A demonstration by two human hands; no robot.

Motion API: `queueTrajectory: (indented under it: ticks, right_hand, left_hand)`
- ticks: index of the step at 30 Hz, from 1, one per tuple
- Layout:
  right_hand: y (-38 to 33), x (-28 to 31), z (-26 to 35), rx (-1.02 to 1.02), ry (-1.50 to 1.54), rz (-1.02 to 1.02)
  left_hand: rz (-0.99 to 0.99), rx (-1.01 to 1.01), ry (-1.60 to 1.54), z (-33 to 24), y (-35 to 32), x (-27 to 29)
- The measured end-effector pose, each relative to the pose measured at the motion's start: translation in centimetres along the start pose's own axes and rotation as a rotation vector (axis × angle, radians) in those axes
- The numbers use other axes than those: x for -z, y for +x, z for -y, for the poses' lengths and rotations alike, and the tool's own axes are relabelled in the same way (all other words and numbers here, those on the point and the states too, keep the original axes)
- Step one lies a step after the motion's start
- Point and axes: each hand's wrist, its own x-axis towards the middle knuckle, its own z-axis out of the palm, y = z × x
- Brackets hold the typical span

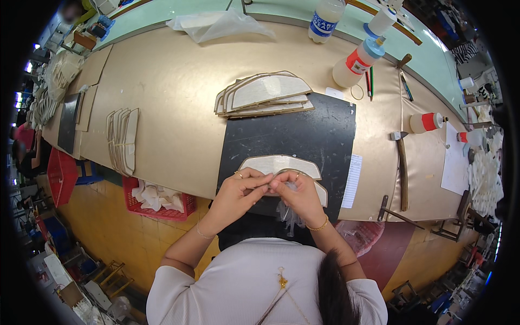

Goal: The person repeatedly picks up white fabric pieces and inserts a thin strip into the edge of each piece, then places the finished pieces into a stack. The person handles the pieces one at a time and accumulates a growing stack on the table.

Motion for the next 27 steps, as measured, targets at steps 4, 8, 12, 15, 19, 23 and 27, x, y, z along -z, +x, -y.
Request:
queueTrajectory:
  ticks: [4,8,12,15,19,23,27]
  right_hand:
    - [0.0,0.5,-0.6,0.004,-0.074,0.007]
    - [-0.2,0.2,-0.2,0.014,-0.043,0.006]
    - [-0.4,-0.2,0.0,0.111,-0.163,0.036]
    - [-0.9,0.1,-0.5,0.153,-0.176,0.022]
    - [-1.3,0.2,0.3,0.15,0.01,-0.009]
    - [-1.1,-0.4,1.5,0.096,-0.026,-0.002]
    - [-1.4,1.0,2.4,0.111,0.04,0.007]
  left_hand:
    - [0.022,0.022,-0.1,0.6,0.0,0.0]
    - [0.072,0.236,-0.518,0.8,0.1,0.3]
    - [0.126,0.343,-0.591,0.3,0.5,0.4]
    - [0.066,0.41,-0.616,0.1,0.6,1.0]
    - [0.036,0.253,-0.565,-0.4,0.5,1.4]
    - [0.071,0.093,-0.364,-2.3,0.4,0.2]
    - [0.057,0.106,-0.369,-2.7,1.3,1.5]
